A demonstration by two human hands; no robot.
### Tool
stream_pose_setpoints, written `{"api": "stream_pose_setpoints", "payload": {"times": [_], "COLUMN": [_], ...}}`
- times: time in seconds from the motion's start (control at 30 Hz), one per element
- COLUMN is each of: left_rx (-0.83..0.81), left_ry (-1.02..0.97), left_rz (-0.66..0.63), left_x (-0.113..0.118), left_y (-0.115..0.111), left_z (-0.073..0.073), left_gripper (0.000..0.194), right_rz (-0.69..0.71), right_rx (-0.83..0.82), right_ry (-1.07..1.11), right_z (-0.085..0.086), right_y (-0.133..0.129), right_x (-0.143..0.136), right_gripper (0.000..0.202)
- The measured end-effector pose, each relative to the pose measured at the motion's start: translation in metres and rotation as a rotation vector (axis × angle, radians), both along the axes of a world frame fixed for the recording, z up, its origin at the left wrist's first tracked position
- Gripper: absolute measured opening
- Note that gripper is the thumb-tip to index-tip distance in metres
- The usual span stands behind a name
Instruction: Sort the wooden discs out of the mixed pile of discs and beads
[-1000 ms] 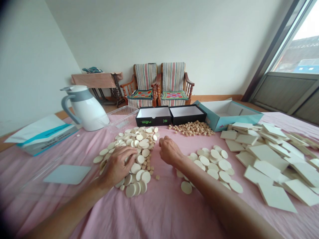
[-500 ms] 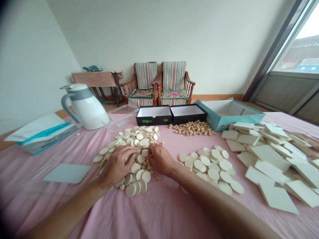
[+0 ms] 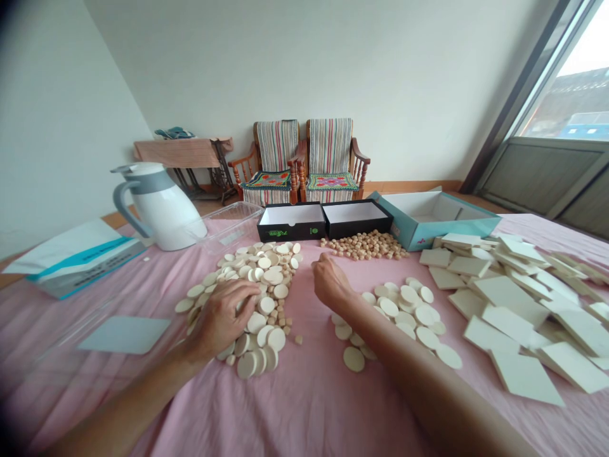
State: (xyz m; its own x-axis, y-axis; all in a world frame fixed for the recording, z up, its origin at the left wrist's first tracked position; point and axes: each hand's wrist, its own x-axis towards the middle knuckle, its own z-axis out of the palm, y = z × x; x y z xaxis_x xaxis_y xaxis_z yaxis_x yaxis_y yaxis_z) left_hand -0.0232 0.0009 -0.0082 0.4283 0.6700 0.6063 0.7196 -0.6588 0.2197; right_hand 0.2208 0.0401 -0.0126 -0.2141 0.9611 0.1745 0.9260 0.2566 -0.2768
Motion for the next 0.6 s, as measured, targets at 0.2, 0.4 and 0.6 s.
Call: {"api": "stream_pose_setpoints", "payload": {"times": [0.2, 0.4, 0.6], "left_rx": [-0.011, -0.021, -0.032], "left_ry": [0.009, 0.008, 0.006], "left_rz": [0.002, -0.001, -0.006], "left_x": [0.000, -0.001, -0.002], "left_y": [-0.001, 0.000, 0.000], "left_z": [0.001, 0.000, -0.001], "left_gripper": [0.016, 0.015, 0.015], "right_rz": [-0.099, -0.033, 0.459], "right_rx": [0.036, 0.084, -0.303], "right_ry": [0.009, 0.112, 0.164], "right_z": [0.001, 0.018, 0.037], "right_y": [0.012, 0.001, -0.036], "right_x": [0.022, 0.012, -0.021], "right_gripper": [0.034, 0.039, 0.021]}}
